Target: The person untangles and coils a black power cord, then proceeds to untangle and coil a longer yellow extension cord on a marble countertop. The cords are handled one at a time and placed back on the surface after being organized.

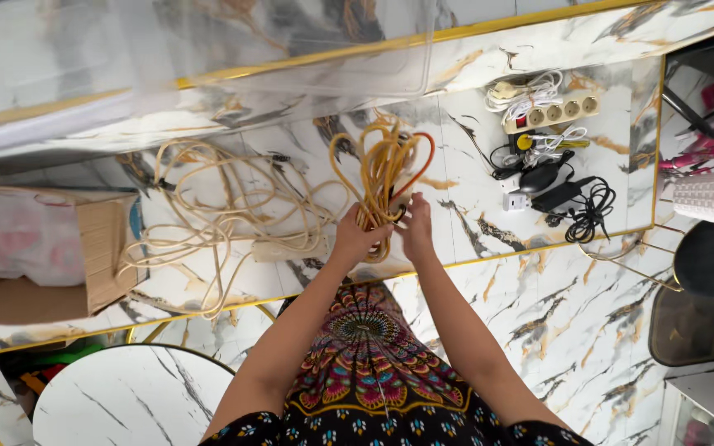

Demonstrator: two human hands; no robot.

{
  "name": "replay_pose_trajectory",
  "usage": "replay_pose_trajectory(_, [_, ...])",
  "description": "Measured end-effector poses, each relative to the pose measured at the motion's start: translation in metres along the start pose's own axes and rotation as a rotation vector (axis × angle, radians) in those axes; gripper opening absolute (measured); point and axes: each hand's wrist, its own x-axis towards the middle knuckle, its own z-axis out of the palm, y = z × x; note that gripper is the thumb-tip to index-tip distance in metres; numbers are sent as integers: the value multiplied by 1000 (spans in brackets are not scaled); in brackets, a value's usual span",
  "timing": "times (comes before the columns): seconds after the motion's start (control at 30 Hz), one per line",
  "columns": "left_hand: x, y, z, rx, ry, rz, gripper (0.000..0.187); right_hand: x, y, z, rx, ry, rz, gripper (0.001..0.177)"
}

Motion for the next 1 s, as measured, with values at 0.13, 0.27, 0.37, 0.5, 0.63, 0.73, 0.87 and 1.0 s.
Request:
replay_pose_trajectory(0.13, [14,8,-3,-309,-100,-25,60,-5,-5,-22,-799,16,-1110,45])
replay_pose_trajectory(0.27, [8,17,-7,-338,-43,-143,61,-14,-8,-27,-1095,-232,-1141,23])
replay_pose_trajectory(0.37, [3,19,-2,-361,35,-171,62,-32,-2,-27,-1139,-292,-943,17])
replay_pose_trajectory(0.5, [-12,14,-2,-284,92,-166,59,-74,7,-34,-1353,-353,-870,45])
replay_pose_trajectory(0.63, [-21,11,-6,220,209,62,53,-72,-16,-28,-830,-276,-347,81])
replay_pose_trajectory(0.73, [-26,8,5,668,126,-82,59,-49,-28,0,-443,-106,-503,147])
replay_pose_trajectory(0.87, [-30,1,15,807,126,185,44,-10,-21,43,-62,225,-482,136])
replay_pose_trajectory(1.0, [0,12,-17,792,-127,82,58,12,-22,34,392,-21,-234,62])
